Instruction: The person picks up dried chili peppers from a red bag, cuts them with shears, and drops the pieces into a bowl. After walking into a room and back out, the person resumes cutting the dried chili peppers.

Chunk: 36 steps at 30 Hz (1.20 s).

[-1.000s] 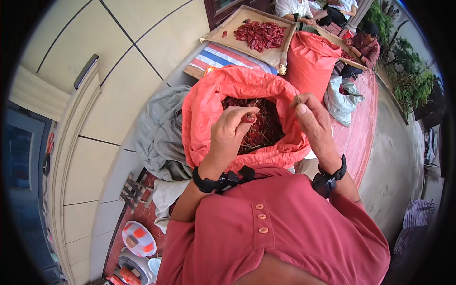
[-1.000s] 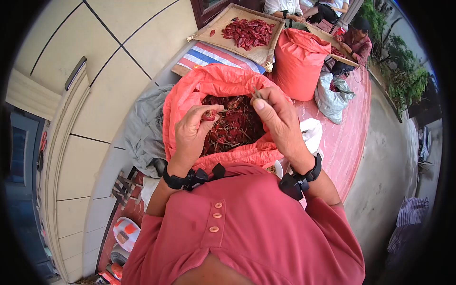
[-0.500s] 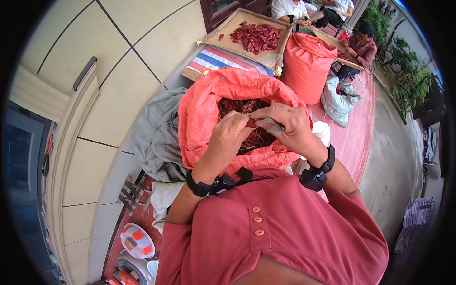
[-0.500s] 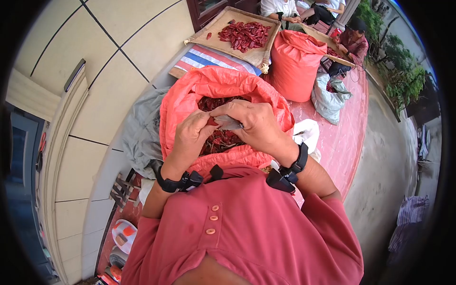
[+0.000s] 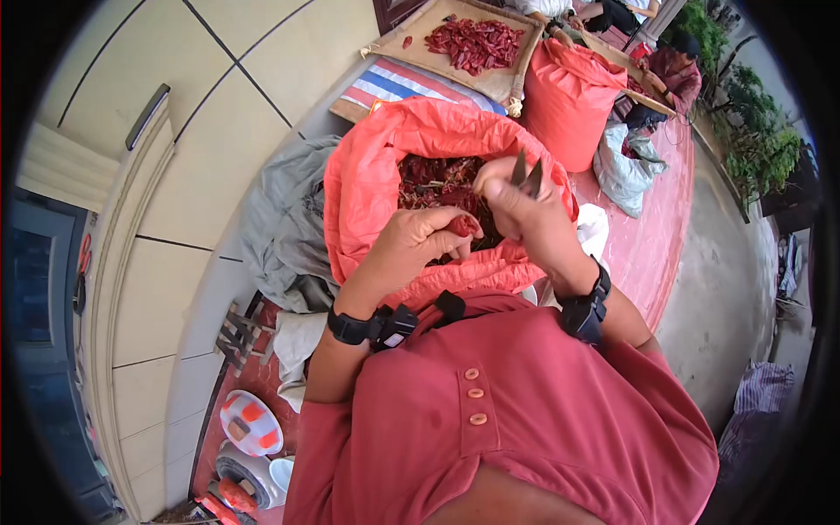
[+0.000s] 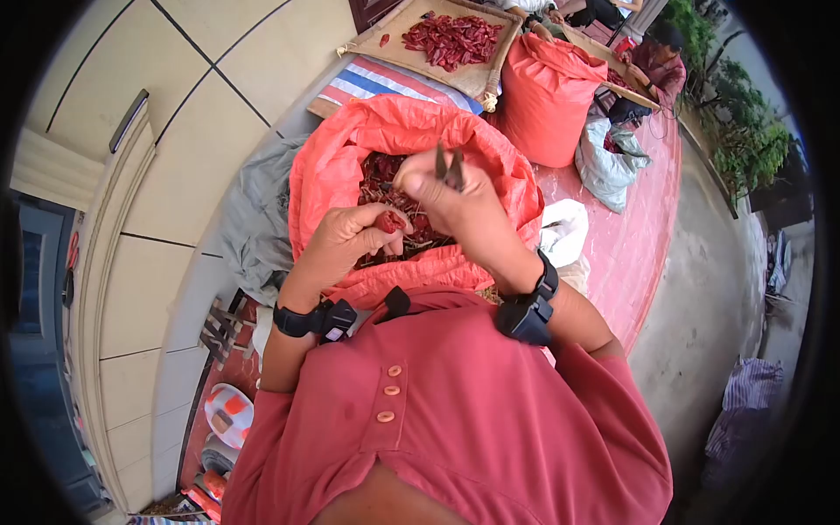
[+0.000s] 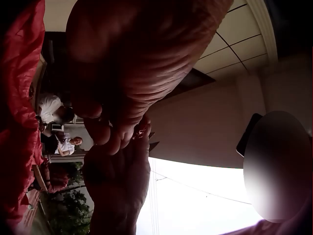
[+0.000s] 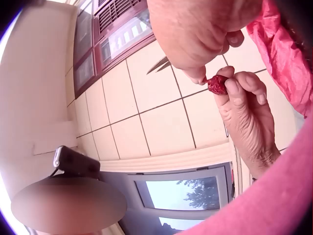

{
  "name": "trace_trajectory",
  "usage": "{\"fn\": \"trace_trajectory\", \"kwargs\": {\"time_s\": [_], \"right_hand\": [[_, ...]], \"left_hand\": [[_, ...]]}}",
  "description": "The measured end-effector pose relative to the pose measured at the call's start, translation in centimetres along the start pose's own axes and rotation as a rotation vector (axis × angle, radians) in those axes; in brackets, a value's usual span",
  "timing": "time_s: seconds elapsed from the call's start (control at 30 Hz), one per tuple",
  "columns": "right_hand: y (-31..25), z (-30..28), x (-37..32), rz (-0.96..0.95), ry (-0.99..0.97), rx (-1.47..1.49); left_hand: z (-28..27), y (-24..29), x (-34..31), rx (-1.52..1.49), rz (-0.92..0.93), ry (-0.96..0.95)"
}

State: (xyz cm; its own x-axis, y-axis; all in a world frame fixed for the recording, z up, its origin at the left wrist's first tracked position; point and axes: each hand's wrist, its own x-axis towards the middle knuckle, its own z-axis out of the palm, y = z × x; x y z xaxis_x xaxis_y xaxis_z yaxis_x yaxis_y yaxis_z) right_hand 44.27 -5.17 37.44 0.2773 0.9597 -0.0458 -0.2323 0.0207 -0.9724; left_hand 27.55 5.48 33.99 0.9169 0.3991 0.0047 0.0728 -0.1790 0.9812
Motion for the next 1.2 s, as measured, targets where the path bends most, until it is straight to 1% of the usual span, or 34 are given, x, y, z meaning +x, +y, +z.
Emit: {"fn": "trace_trajectory", "kwargs": {"time_s": [0.03, 0.07, 0.1, 0.17, 0.2, 0.23, 0.27, 0.3, 0.33, 0.37, 0.4, 0.43, 0.5, 0.57, 0.6, 0.7, 0.73, 0.77, 0.83, 0.87, 0.9, 0.93, 0.97, 1.03, 1.07, 1.17, 1.2], "right_hand": [[-0.4, -0.9, 0.4, 0.028, 0.021, 0.199], [-0.1, -2.2, 1.0, -0.031, 0.083, 0.262], [-0.5, -3.9, 1.0, -0.030, 0.055, 0.275], [-1.0, -6.0, -0.7, -0.069, 0.080, 0.086], [-1.2, -6.8, -2.0, -0.046, 0.199, -0.176], [-1.0, -7.6, -3.3, -0.025, 0.230, -0.283], [-0.3, -8.8, -4.4, 0.012, 0.221, -0.346], [1.0, -10.1, -5.5, 0.073, 0.266, -0.430], [2.6, -11.2, -6.4, 0.121, 0.330, -0.433], [4.2, -12.5, -7.4, 0.212, 0.382, -0.426], [6.4, -14.4, -8.5, 0.294, 0.374, -0.378], [8.3, -14.9, -9.3, 0.351, 0.399, -0.413], [11.8, -16.8, -11.2, 0.483, 0.361, -0.419], [16.0, -17.8, -12.6, 0.516, 0.454, -0.338], [19.3, -20.6, -13.9, 0.527, 0.436, -0.270], [24.3, -23.1, -16.1, 0.650, 0.537, -0.269], [25.4, -23.6, -16.6, 0.649, 0.540, -0.277], [26.3, -23.8, -16.9, 0.647, 0.542, -0.287], [27.0, -23.5, -16.8, 0.708, 0.563, -0.294], [27.6, -23.7, -16.8, 0.701, 0.561, -0.301], [28.4, -23.9, -16.9, 0.696, 0.559, -0.305], [29.5, -24.7, -17.0, 0.676, 0.500, -0.323], [29.5, -24.8, -17.0, 0.698, 0.501, -0.359], [28.8, -23.6, -16.4, 0.744, 0.504, -0.429], [27.9, -22.9, -15.9, 0.793, 0.518, -0.400], [27.2, -22.1, -15.3, 0.843, 0.566, -0.334], [26.8, -22.0, -15.1, 0.836, 0.527, -0.348]], "left_hand": [[0.0, -0.3, -0.5, 0.003, -0.038, -0.041], [0.0, -0.4, -1.3, -0.040, -0.039, -0.012], [-0.3, -0.5, -2.5, -0.064, -0.131, -0.003], [-1.6, -1.0, -5.6, -0.109, -0.321, 0.014], [-2.2, -2.0, -7.6, -0.156, -0.402, 0.022], [-2.8, -3.8, -10.0, -0.206, -0.486, 0.032], [-3.2, -5.8, -12.4, -0.258, -0.570, 0.050], [-3.3, -8.4, -15.0, -0.291, -0.606, 0.095], [-3.6, -12.1, -18.1, -0.207, -0.682, 0.128], [-3.5, -15.4, -21.0, -0.119, -0.762, 0.161], [-2.9, -17.5, -23.0, 0.019, -0.868, 0.224], [-2.6, -19.4, -24.8, 0.163, -0.974, 0.270], [-1.4, -24.0, -27.5, 0.095, -1.133, 0.336], [0.0, -27.0, -29.0, 0.228, -1.129, 0.353], [1.0, -28.6, -29.6, 0.292, -1.118, 0.360], [3.3, -35.5, -32.6, 0.568, -1.027, 0.520], [4.1, -37.8, -33.5, 0.545, -0.911, 0.644], [4.8, -36.6, -32.2, 0.842, -0.978, 0.654], [4.5, -37.1, -31.3, 0.790, -1.157, 0.480], [3.7, -38.5, -31.0, 0.583, -1.249, 0.246], [4.6, -39.9, -30.9, 0.458, -1.152, 0.257], [5.6, -41.3, -31.1, 0.336, -1.053, 0.263], [6.4, -42.2, -31.1, 0.216, -0.955, 0.264], [8.0, -42.5, -29.1, 0.317, -1.014, 0.113], [9.0, -42.0, -28.3, 0.377, -1.079, 0.132], [11.5, -41.7, -26.4, 0.355, -1.157, 0.163], [12.3, -42.0, -26.2, 0.372, -1.145, 0.207]]}}
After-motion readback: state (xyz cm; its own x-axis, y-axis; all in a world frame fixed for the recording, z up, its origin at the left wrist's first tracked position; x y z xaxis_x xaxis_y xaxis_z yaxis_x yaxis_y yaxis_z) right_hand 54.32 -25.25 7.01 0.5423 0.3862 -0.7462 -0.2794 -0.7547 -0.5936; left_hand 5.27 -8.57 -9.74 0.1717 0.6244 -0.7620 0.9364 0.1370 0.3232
